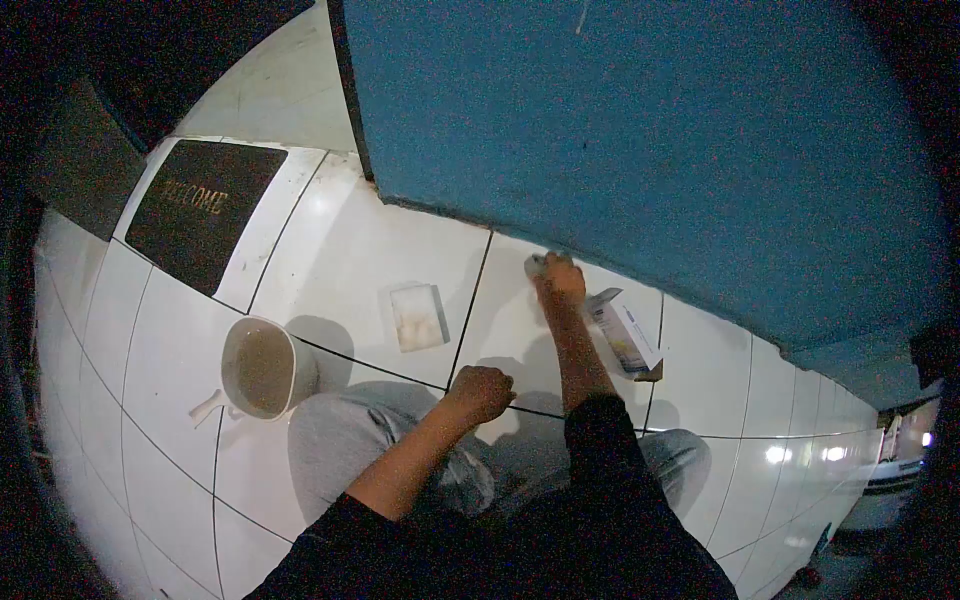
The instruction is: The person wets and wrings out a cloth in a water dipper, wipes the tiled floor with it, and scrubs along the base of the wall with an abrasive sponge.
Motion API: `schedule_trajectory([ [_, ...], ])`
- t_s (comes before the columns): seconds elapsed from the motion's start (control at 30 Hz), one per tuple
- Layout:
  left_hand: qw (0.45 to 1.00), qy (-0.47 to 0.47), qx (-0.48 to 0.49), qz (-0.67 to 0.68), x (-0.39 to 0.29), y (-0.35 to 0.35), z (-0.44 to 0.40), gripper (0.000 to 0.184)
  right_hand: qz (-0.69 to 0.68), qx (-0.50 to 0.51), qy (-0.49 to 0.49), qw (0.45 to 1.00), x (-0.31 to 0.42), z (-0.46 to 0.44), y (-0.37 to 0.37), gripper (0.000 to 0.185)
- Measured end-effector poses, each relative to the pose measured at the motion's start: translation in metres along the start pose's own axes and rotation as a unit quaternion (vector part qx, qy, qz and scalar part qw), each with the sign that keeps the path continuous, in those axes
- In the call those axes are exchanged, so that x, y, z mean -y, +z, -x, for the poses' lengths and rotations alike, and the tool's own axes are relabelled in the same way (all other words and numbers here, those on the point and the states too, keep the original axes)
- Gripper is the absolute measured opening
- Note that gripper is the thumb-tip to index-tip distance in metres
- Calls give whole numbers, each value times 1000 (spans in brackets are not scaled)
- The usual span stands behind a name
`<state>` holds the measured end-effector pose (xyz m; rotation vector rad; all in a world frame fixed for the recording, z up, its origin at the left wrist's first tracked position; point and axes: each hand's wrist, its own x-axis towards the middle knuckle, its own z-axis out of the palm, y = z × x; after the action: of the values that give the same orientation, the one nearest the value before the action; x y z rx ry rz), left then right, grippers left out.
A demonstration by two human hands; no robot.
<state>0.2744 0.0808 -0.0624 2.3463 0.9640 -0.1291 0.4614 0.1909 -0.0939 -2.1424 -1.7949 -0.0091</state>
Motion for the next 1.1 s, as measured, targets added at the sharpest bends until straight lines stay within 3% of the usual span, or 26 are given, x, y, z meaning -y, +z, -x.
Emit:
schedule_trajectory([
  [0.03, 1000, 0, -2, 1, -1, -3, 1, 30, -2, -8, -27, 1000, 2, 15, -2, 40],
  [0.1, 1000, 4, 10, -12, -2, -5, 3, 30, 75, 44, 17, 996, 12, 54, -13, 40],
  [0.2, 997, -27, 69, -3, -2, -4, 1, 31, 73, 78, 54, 993, 29, 100, -33, 39],
  [0.3, 997, -28, 68, -5, -3, -1, 0, 32, 90, 17, 31, 995, 21, 74, -21, 42],
  [0.37, 998, -23, 61, -5, 0, 0, 3, 33, 121, 36, 28, 992, 12, 43, -17, 38],
  [0.43, 999, -22, 49, -1, 3, 0, 3, 34, 57, 25, 10, 998, 3, 21, -14, 34],
  [0.47, 998, -34, 57, -7, 4, 0, 2, 34, 31, 61, 47, 997, 4, 16, -15, 33],
  [0.63, 999, -27, 39, -12, 4, 0, 6, 34, 89, 61, 37, 993, 18, 73, -26, 44],
  [0.7, 995, -55, 80, -33, 0, -6, 5, 35, 83, 85, 64, 991, 34, 108, -42, 42],
  [0.83, 996, -31, 77, -16, -4, -6, 7, 35, 125, -6, 39, 991, 24, 91, -27, 35],
  [0.97, 998, -29, 48, -22, 4, -3, 8, 35, 90, 2, 27, 996, 7, 35, -21, 31],
  [1.1, 999, -25, 19, -6, 6, -4, 8, 35, 112, 7, 14, 994, 7, 39, -23, 32],
])
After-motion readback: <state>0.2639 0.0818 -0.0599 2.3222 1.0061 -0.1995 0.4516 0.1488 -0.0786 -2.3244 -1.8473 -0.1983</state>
